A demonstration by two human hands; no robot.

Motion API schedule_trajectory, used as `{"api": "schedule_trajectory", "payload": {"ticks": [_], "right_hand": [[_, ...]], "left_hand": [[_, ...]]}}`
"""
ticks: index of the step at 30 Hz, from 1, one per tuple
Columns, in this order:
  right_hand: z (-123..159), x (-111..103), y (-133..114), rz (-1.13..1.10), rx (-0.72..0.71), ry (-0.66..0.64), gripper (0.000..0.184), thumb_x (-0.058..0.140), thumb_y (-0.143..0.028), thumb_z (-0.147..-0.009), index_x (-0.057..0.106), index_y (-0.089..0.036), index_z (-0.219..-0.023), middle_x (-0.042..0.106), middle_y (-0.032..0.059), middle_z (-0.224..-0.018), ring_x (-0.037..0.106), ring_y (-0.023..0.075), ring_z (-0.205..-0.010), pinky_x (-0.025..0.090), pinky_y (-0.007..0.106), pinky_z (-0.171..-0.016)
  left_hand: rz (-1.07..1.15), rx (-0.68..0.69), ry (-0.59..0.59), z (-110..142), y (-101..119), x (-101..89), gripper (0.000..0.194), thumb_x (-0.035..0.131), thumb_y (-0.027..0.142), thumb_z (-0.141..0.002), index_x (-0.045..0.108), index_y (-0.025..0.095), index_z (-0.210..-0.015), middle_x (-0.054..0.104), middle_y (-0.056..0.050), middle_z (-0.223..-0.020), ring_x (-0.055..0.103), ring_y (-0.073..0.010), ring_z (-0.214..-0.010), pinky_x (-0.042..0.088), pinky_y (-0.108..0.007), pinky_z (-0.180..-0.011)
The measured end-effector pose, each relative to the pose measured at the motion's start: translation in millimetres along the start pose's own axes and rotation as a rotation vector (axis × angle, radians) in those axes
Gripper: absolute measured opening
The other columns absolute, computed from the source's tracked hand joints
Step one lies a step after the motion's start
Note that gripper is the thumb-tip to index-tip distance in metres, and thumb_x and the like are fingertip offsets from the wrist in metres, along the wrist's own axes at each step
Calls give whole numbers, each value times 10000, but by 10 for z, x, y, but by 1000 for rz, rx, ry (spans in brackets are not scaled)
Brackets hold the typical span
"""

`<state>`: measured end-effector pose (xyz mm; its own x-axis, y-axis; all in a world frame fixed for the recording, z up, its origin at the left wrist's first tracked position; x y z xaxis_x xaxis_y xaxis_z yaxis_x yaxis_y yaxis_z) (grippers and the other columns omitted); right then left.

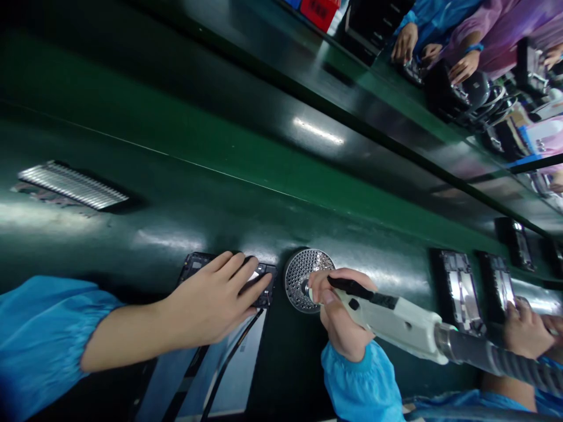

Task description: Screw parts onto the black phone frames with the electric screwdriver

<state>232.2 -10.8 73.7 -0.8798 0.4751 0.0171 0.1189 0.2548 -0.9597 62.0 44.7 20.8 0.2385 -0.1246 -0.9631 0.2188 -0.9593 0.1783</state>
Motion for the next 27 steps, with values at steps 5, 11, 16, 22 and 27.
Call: {"api": "schedule_trajectory", "payload": {"ticks": [5, 11, 16, 22, 27], "right_hand": [[0, 22, 30, 29, 11, 13, 173, 645, -166, -847, 667, -248, -998, 562, -37, -601, 537, 152, -507, 502, 367, -586], [27, -25, -64, 35, -29, 5, 241, 661, -192, -863, 674, -243, -1099, 564, -32, -624, 546, 153, -530, 495, 379, -623], [18, 42, -351, 18, -29, -13, 302, 622, -140, -834, 668, -230, -1118, 609, -5, -685, 578, 172, -596, 500, 409, -663], [-42, 398, -249, 28, -68, -1, 272, 603, -113, -844, 670, -237, -1077, 561, -30, -641, 550, 148, -557, 509, 383, -627], [-63, 484, -84, 44, -51, -20, 261, 594, -85, -852, 663, -208, -1072, 564, -27, -636, 563, 150, -567, 506, 375, -623]], "left_hand": [[10, -11, -6, 10, 11, 18, 492, 463, 428, -986, 606, 129, -1349, 652, -236, -1217, 616, -392, -1073, 443, -538, -913], [-5, 14, 33, 26, 24, 49, 520, 441, 439, -994, 595, 105, -1361, 650, -235, -1219, 610, -392, -1076, 416, -538, -920], [-7, 25, 43, 36, 8, 48, 533, 395, 438, -1000, 586, 105, -1370, 648, -231, -1218, 601, -391, -1071, 411, -533, -913], [-14, 8, 54, 37, 0, 52, 533, 399, 446, -995, 590, 114, -1366, 657, -226, -1200, 598, -377, -1059, 410, -520, -907], [-20, 13, 73, 39, 24, 79, 532, 418, 447, -997, 608, 100, -1353, 662, -228, -1193, 595, -380, -1068, 406, -523, -899]]}}
Point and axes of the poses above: each hand's wrist, its own z-axis away from the middle knuckle, its own x-axis out of the palm, y = z × x, the point moved 6 cm from there along -z, towards the middle knuckle
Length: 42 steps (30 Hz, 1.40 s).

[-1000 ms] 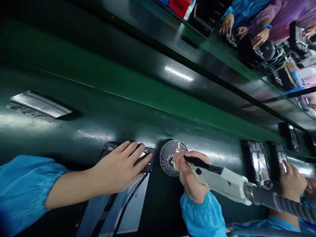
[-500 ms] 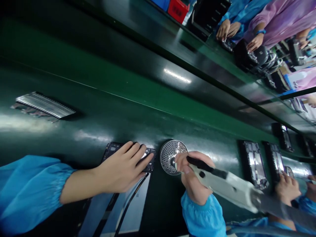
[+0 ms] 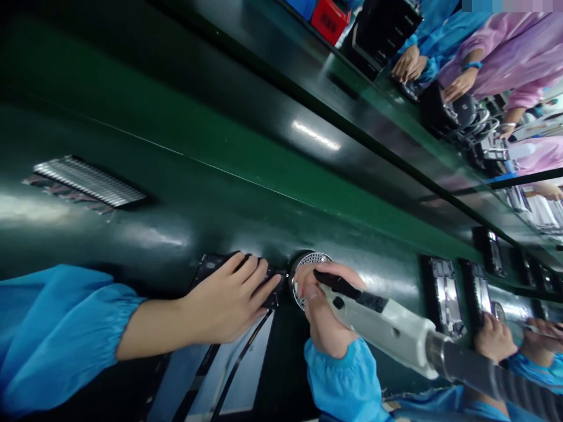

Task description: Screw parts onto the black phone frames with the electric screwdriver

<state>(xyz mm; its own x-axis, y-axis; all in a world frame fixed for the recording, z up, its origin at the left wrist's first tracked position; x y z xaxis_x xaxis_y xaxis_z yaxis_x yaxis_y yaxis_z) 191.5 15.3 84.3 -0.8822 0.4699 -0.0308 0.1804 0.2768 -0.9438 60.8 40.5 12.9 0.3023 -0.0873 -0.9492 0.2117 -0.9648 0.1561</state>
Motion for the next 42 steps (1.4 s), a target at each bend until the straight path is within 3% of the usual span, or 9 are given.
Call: {"api": "schedule_trajectory", "payload": {"ticks": [8, 20, 36, 39, 42], "right_hand": [[-10, 14, 24, -11, -12, -32, 271, 600, -88, -841, 673, -207, -1073, 551, -36, -625, 521, 147, -536, 455, 345, -575], [-5, 20, 42, 20, 12, -45, 259, 617, -134, -859, 675, -233, -1091, 574, -39, -633, 528, 156, -542, 481, 379, -607], [0, 46, 157, -61, 31, -12, 221, 604, -72, -837, 680, -219, -983, 561, -29, -615, 525, 153, -525, 456, 355, -562], [-21, -23, 93, -47, -8, 2, 280, 613, -103, -830, 682, -219, -1075, 553, -35, -608, 525, 153, -520, 463, 359, -571], [-10, -233, -21, -20, -24, 74, 325, 608, -112, -794, 675, -213, -1095, 556, -34, -623, 525, 151, -529, 476, 367, -590]], "left_hand": [[-11, 19, 6, -10, 15, -21, 517, 388, 403, -1019, 597, 86, -1370, 664, -213, -1188, 603, -382, -1050, 425, -529, -872], [-10, 24, 7, -8, 18, -11, 526, 406, 395, -1005, 578, 75, -1386, 661, -210, -1194, 600, -380, -1049, 437, -533, -874], [-3, 19, 16, -4, 11, -32, 519, 395, 403, -1017, 604, 73, -1357, 675, -212, -1170, 612, -376, -1060, 429, -523, -893], [-8, 15, 33, 0, 13, -32, 513, 396, 410, -1018, 615, 83, -1347, 677, -216, -1178, 610, -378, -1073, 421, -523, -905], [-11, 7, 38, 3, 9, -27, 514, 408, 426, -1012, 621, 94, -1342, 673, -218, -1194, 608, -376, -1078, 414, -520, -914]]}}
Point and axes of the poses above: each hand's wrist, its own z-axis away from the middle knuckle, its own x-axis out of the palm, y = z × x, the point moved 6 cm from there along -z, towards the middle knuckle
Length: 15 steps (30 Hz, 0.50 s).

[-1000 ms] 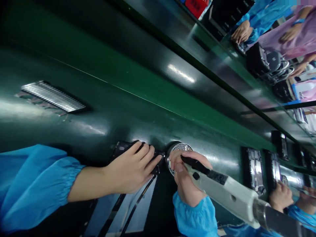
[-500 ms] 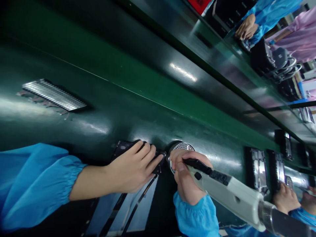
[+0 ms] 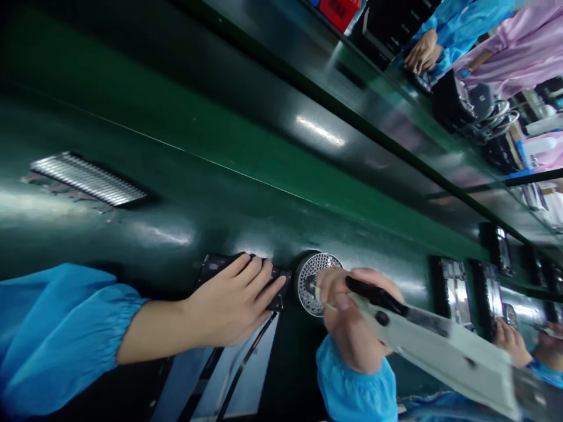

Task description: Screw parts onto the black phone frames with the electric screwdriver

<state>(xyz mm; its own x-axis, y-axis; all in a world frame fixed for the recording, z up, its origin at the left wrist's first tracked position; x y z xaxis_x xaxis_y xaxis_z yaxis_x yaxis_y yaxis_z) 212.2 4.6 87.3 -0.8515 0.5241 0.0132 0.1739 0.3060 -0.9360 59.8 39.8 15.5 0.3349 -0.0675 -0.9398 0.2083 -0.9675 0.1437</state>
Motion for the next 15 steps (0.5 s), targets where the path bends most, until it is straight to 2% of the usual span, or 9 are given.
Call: {"api": "schedule_trajectory", "payload": {"ticks": [4, 7, 15], "right_hand": [[77, -319, -81, 68, 19, 107, 296, 617, -129, -746, 671, -200, -1028, 602, -2, -711, 570, 169, -639, 503, 378, -643], [129, -442, -59, 70, -3, 177, 274, 608, -121, -746, 680, -183, -1004, 576, 0, -693, 554, 159, -638, 490, 346, -622], [65, -355, 69, 16, -25, 203, 246, 605, -109, -742, 683, -178, -965, 539, -11, -637, 530, 152, -593, 467, 323, -573]], "left_hand": [[10, -1, -7, 3, -10, 8, 527, 431, 452, -999, 620, 103, -1346, 675, -215, -1191, 604, -372, -1076, 406, -511, -921], [25, -3, -11, 0, -23, -1, 532, 459, 465, -987, 621, 107, -1346, 677, -214, -1188, 603, -371, -1077, 402, -507, -930], [45, 13, -41, -21, -44, -22, 500, 422, 416, -1002, 616, 103, -1340, 674, -226, -1170, 609, -383, -1078, 420, -510, -917]]}}
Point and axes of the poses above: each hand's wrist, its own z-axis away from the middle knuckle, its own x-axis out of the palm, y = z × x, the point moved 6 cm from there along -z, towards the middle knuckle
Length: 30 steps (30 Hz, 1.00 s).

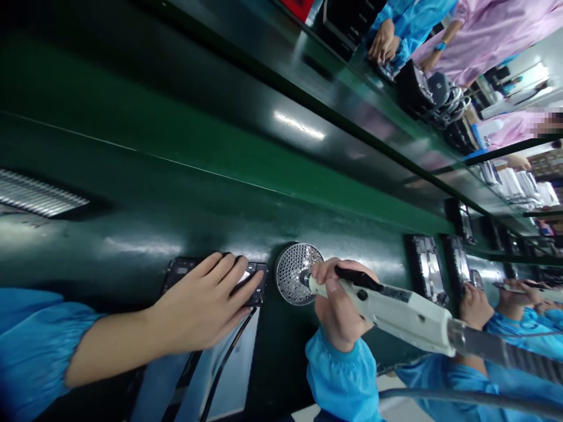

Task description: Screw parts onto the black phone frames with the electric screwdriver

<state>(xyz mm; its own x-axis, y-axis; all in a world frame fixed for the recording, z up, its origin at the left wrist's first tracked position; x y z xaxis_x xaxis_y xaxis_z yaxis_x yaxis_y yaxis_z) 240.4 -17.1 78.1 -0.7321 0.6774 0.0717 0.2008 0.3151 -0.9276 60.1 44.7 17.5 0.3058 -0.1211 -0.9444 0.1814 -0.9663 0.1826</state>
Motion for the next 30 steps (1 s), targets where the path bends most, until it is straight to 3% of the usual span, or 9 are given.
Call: {"api": "schedule_trajectory", "payload": {"ticks": [25, 30], "right_hand": [[3, -23, 179, 35, 43, -5, 173, 632, -132, -741, 675, -197, -896, 521, -25, -595, 517, 152, -562, 463, 318, -555], [0, -28, 34, 49, 19, -16, 250, 637, -143, -751, 698, -198, -988, 547, -10, -665, 538, 155, -598, 477, 338, -591]], "left_hand": [[-1, -14, 15, 18, 3, 4, 510, 441, 433, -1000, 642, 93, -1323, 675, -227, -1212, 622, -378, -1085, 434, -503, -935], [-16, -4, 54, 19, 15, 4, 504, 467, 425, -987, 677, 65, -1269, 682, -242, -1204, 632, -387, -1065, 441, -505, -918]]}}
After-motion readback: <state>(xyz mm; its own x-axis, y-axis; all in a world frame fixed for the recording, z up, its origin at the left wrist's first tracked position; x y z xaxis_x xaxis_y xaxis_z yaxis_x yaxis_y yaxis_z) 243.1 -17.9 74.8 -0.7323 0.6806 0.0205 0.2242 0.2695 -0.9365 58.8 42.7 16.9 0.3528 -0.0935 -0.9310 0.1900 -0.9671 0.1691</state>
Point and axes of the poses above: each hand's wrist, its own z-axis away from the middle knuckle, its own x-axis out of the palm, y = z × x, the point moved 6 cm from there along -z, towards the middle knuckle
